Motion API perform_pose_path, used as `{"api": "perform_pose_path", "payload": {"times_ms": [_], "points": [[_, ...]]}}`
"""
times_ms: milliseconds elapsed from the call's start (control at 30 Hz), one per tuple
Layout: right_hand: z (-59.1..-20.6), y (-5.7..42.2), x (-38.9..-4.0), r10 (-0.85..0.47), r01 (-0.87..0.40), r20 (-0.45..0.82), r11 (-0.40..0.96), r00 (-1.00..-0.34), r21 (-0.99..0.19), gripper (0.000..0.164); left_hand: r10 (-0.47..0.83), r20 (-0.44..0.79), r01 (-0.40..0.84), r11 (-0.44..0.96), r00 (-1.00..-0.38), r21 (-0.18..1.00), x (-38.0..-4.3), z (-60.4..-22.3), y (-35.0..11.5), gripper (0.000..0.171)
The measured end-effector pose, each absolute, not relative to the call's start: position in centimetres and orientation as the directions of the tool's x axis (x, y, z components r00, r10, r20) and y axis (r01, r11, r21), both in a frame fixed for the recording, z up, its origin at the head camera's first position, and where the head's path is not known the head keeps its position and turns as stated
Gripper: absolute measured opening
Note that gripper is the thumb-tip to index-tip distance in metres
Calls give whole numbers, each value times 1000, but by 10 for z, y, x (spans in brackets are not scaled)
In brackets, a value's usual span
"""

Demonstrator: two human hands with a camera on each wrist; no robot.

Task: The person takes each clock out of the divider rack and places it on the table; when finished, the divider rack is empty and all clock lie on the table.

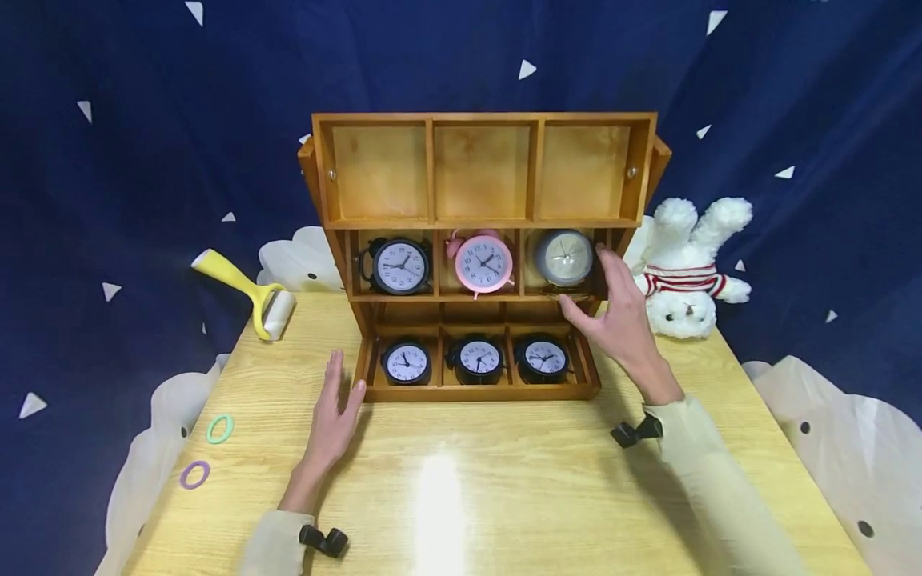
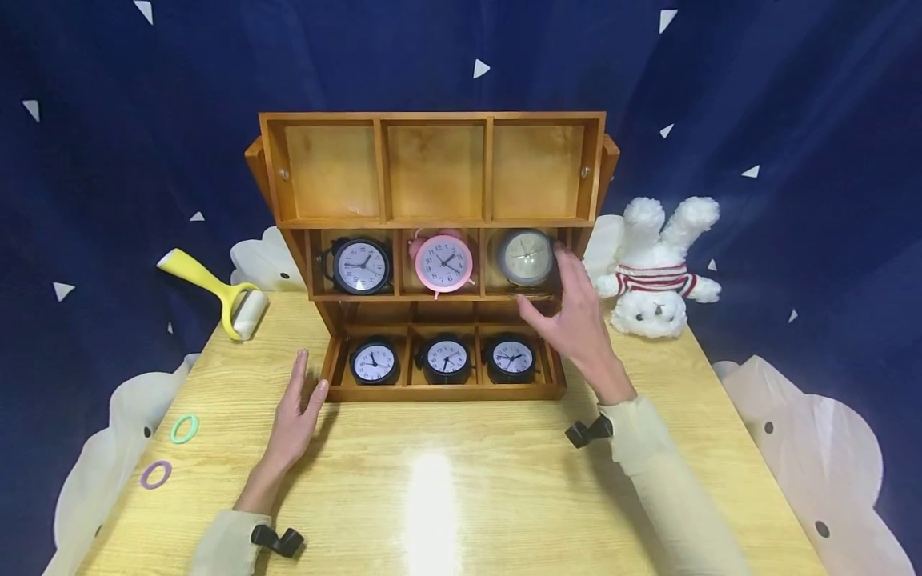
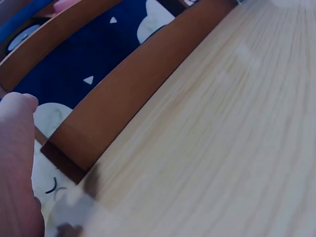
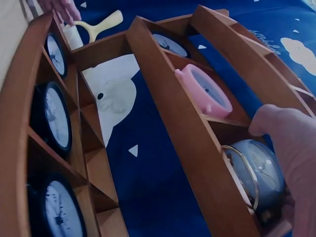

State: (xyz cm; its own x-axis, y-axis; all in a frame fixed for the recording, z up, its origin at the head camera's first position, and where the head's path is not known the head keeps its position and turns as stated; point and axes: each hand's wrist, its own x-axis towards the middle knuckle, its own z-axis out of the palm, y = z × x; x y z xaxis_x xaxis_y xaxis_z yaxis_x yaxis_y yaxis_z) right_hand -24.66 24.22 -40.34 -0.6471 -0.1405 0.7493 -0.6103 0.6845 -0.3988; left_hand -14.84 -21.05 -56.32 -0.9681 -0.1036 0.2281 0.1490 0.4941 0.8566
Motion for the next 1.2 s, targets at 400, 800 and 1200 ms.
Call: {"api": "perform_pose_path", "payload": {"times_ms": [400,800,1200], "points": [[-393,211,-267,-102,-469,640,769,-761,-434,92,-153,214,166,277,-965,946,-147,-575,-198,67],[-393,206,-270,-6,-405,623,764,-782,-501,91,-165,263,229,201,-951,953,-150,-576,-193,62],[-396,205,-270,26,-392,623,757,-782,-523,92,-174,229,190,217,-958,957,-151,-575,-194,63]]}}
